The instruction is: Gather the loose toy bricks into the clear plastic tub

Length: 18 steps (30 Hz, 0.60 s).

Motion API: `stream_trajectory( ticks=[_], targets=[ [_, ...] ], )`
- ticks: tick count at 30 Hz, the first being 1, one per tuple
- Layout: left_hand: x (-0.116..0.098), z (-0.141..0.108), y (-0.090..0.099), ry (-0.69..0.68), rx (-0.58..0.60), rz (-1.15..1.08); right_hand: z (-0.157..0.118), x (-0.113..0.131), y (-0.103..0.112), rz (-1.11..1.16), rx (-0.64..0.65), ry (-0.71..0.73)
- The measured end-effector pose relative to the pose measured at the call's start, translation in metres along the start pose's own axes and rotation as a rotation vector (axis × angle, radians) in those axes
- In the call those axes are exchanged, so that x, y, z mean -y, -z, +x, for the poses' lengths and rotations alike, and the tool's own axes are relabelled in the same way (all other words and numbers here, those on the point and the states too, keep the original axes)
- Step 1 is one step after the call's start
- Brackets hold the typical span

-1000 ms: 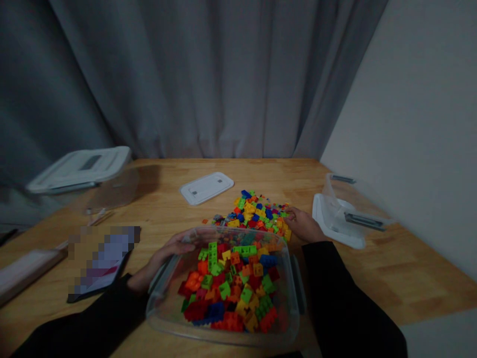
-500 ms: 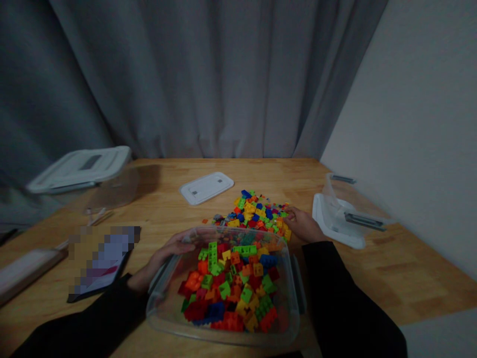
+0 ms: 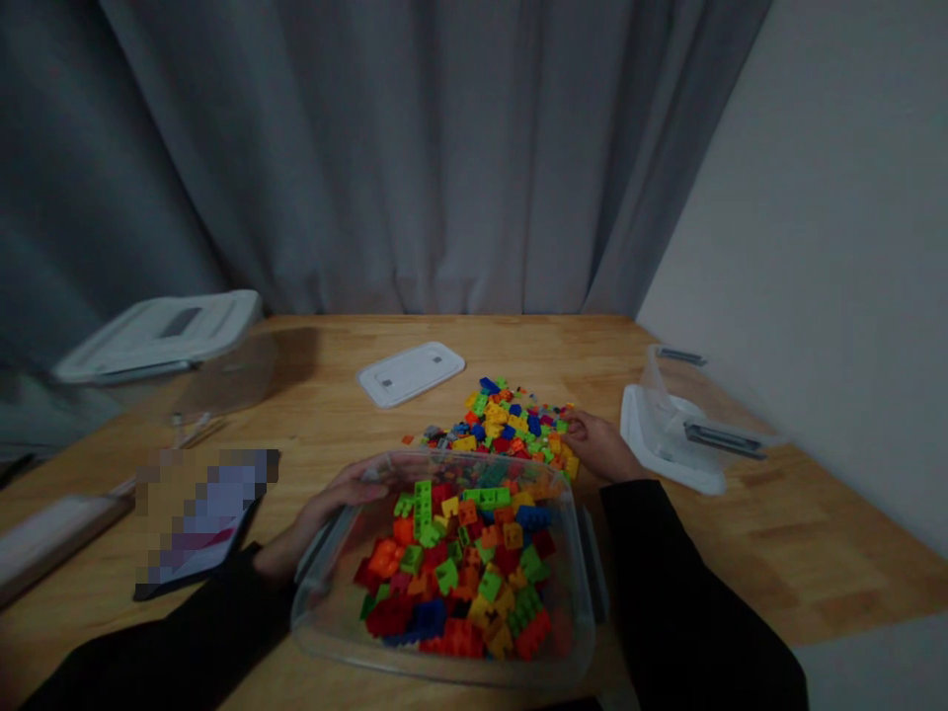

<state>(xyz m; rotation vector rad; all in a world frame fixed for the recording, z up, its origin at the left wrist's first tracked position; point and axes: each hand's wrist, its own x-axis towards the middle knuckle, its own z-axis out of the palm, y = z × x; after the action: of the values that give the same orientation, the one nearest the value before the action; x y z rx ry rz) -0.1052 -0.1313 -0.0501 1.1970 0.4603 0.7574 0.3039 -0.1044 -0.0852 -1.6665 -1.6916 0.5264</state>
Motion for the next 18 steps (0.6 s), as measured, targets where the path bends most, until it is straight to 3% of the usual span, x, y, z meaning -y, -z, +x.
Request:
stream_trajectory(
  ticks=[8, 18],
  targets=[
    [-0.002, 0.0, -0.005, 0.007, -0.048, -0.004, 0.003, -0.014, -0.005, 0.034, -0.012, 0.017],
    [-0.006, -0.001, -0.009, 0.012, -0.05, -0.026, 0.003, -0.008, -0.005, 0.079, -0.013, 0.039]
  ],
)
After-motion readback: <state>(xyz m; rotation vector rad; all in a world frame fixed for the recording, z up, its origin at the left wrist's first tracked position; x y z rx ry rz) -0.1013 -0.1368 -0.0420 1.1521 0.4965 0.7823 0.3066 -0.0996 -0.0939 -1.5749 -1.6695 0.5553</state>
